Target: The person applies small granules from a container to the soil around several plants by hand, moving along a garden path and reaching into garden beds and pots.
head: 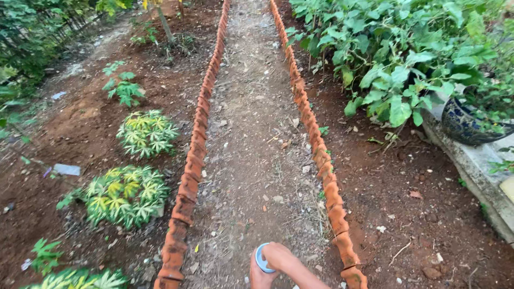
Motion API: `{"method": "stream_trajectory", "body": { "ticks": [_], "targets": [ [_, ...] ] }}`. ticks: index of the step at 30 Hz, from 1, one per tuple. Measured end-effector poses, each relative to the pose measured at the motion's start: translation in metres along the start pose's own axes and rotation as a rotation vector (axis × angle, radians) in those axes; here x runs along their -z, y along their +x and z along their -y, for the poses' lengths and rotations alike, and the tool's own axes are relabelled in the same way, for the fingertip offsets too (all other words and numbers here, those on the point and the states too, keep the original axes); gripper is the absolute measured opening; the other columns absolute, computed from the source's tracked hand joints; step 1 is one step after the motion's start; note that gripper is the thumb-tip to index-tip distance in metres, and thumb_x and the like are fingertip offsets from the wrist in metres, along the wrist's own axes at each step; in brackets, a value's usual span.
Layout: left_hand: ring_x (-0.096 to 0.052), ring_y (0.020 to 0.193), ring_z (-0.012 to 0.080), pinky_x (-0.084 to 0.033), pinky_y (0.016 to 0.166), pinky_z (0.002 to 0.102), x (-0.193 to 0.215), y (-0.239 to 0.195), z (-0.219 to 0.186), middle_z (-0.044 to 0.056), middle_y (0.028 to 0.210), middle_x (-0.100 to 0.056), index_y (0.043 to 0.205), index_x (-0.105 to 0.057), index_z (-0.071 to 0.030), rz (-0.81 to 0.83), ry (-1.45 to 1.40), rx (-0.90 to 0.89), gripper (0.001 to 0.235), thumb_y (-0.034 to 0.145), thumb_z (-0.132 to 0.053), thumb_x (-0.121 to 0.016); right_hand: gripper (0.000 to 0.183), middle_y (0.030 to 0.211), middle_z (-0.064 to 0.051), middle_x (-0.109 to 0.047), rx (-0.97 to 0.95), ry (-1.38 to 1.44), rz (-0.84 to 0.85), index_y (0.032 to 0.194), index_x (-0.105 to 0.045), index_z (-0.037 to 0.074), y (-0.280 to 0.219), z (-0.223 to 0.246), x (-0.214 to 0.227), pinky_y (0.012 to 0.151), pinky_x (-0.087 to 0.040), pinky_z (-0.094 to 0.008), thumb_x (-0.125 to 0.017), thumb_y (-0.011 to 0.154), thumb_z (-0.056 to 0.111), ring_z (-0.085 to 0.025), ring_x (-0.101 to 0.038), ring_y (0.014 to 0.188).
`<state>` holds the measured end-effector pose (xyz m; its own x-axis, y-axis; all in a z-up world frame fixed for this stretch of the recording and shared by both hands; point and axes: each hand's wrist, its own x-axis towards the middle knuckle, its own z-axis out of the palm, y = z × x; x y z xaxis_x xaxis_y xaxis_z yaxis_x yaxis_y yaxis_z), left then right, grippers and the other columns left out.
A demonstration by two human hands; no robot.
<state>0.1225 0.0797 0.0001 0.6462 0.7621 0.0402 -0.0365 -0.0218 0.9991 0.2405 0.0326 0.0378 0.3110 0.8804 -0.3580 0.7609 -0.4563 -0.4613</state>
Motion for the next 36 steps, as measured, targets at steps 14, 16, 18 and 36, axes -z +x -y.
{"method": "stream_trajectory", "body": {
  "ticks": [14,16,18,36],
  "targets": [
    [-0.07,0.11,0.0206,-0.054,0.097,0.035,-0.128,0.079,0.002,0.007,0.118,-0.071,0.13,-0.056,-0.008,0.291,0.098,0.028,0.095,0.047,-0.017,-0.102,0.028,0.105,-0.017,-0.074,-0.277,0.204,-0.131,0.099,-0.08,0.012,-0.01,-0.129,0.073,0.09,-0.056,-0.044,-0.077,0.071,0.009,-0.034,-0.07,0.103],
    [-0.068,0.111,0.0218,-0.053,0.098,0.036,-0.144,0.08,0.0,0.009,0.12,-0.069,0.128,-0.057,-0.007,0.397,0.091,-0.031,0.091,0.049,-0.016,-0.102,0.029,0.105,-0.017,-0.074,-0.335,0.253,-0.163,0.101,-0.08,0.012,-0.027,-0.142,0.077,0.09,-0.056,-0.044,-0.077,0.072,0.008,-0.033,-0.07,0.102],
    [-0.066,0.114,0.0223,-0.05,0.099,0.037,-0.161,0.085,-0.006,0.009,0.123,-0.067,0.129,-0.055,-0.007,0.508,0.074,-0.083,0.093,0.049,-0.015,-0.102,0.031,0.105,-0.016,-0.076,-0.356,0.325,-0.221,0.101,-0.079,0.012,-0.043,-0.155,0.088,0.089,-0.058,-0.042,-0.075,0.07,0.007,-0.031,-0.072,0.101],
    [-0.071,0.108,0.0221,-0.054,0.098,0.037,-0.372,0.15,-0.008,0.012,0.114,-0.07,0.127,-0.055,-0.006,1.362,-0.072,-0.077,0.086,0.052,-0.01,-0.097,0.02,0.08,-0.01,-0.075,-0.678,1.213,-1.018,0.097,-0.077,-0.005,-0.14,-0.279,0.131,0.062,-0.058,-0.027,-0.073,0.079,0.003,-0.012,-0.071,0.067]
  ]
}}
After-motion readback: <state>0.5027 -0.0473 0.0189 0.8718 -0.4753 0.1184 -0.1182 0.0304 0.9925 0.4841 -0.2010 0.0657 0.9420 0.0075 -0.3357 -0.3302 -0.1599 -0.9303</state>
